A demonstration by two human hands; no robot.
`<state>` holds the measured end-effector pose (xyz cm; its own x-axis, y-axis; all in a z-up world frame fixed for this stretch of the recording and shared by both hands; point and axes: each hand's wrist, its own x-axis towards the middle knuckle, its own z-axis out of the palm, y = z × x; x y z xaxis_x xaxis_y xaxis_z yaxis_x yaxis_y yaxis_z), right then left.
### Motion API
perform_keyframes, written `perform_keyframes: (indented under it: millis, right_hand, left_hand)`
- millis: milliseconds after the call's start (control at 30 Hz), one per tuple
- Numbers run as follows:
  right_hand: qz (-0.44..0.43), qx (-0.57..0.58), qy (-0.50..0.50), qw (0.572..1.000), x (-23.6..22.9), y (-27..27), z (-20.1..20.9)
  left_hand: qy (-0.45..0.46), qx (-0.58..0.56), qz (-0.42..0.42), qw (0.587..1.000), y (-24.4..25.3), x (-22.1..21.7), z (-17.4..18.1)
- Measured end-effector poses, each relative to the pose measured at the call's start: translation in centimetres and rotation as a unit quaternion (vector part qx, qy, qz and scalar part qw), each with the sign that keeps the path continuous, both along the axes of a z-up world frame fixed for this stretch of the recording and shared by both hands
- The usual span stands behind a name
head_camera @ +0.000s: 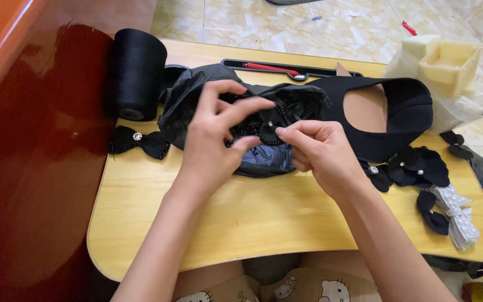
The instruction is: Hand-stitching small black decorative bows onto a black fabric component
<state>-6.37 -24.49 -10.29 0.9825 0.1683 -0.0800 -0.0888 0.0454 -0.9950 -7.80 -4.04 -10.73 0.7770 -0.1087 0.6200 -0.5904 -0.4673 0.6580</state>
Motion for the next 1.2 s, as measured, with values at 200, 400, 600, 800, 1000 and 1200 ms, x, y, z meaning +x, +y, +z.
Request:
perform_keyframes:
  millis: [200, 400, 600, 800, 1000, 1200]
  right_hand:
    - [0.054, 0.069, 0.015, 0.996, -0.5, -0.2, 0.7]
    - [0.014, 0.099, -0.029, 0.995, -0.2, -2.0, -0.3]
    - [-0.099, 0.098, -0.040, 0.989, 0.5, -3.8, -1.0]
    - [-0.081, 0.331, 0.038, 0.939, 2.3, -5.6, -2.6]
    - [-0.030, 0.299, -0.013, 0.954, 1.0, -3.8, -1.2]
    - [-0.035, 0.075, -0.116, 0.990, -2.4, 0.0, 1.7]
  left_hand:
    - [-0.001, -0.036, -0.060, 0.998, -0.6, 0.7, -0.6]
    - [0.112, -0.212, -0.071, 0.968, -0.4, 2.8, -2.6]
    - [0.326, -0.362, -0.049, 0.872, 0.3, 3.8, -4.7]
    - [0.361, -0.413, -0.063, 0.833, -0.9, 2.1, -2.6]
    - [0.371, -0.425, -0.057, 0.824, -1.8, 1.2, -1.3]
    - [0.372, -0.435, -0.043, 0.819, -2.8, 1.0, -1.4]
